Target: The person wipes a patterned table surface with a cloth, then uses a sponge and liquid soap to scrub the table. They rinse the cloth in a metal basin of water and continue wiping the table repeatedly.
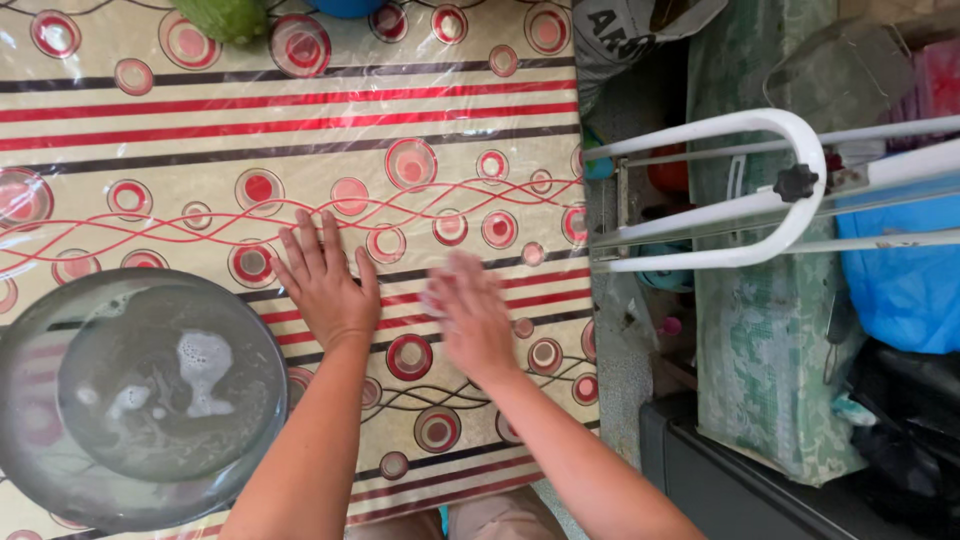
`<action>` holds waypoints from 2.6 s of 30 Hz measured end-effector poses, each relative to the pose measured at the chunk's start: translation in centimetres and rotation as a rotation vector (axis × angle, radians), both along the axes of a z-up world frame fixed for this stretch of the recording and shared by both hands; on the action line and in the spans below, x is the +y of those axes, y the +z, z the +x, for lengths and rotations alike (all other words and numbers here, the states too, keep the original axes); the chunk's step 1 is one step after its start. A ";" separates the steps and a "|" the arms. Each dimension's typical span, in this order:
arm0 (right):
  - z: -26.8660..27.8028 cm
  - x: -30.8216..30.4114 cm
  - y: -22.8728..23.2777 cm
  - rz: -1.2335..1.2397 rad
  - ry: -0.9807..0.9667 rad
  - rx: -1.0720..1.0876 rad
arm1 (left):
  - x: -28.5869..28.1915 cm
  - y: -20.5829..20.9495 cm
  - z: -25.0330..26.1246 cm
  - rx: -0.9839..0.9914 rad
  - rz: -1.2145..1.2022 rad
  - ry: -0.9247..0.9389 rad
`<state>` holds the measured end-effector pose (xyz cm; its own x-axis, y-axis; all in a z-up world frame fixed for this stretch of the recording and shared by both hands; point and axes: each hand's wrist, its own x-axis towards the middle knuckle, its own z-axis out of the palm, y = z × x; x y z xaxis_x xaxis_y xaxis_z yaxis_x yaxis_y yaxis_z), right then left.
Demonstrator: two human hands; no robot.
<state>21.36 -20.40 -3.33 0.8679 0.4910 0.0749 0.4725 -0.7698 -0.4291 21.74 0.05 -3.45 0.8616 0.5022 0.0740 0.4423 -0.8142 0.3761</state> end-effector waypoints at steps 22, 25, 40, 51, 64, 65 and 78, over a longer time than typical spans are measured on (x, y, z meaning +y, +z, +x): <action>8.5 -1.0 -0.7 -0.029 0.047 -0.053 | 1.1 0.2 3.3 0.049 -0.013 -0.024; 16.0 -4.5 -2.3 -0.126 -0.254 -0.260 | 1.1 0.4 3.6 0.049 -0.014 -0.019; 14.3 3.0 -2.5 0.052 0.340 -0.144 | 1.1 0.3 3.8 0.072 0.018 -0.023; 40.5 3.9 -6.0 -0.071 -0.671 -0.367 | 1.0 0.1 3.8 0.058 0.040 -0.020; 28.8 1.7 -1.9 0.102 -0.144 -0.129 | 1.2 0.2 4.2 0.066 0.059 -0.015; 31.5 2.1 -2.2 0.177 -0.271 -0.279 | 1.1 0.2 3.9 0.073 0.052 -0.018; 29.7 6.4 -2.6 0.209 0.440 -0.268 | 1.1 0.6 4.2 0.067 0.051 -0.013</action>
<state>51.08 -14.00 -5.96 0.5213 0.7543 0.3991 0.8439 -0.3864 -0.3722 25.96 1.18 -2.84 0.8721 0.4875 0.0412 0.4539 -0.8376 0.3039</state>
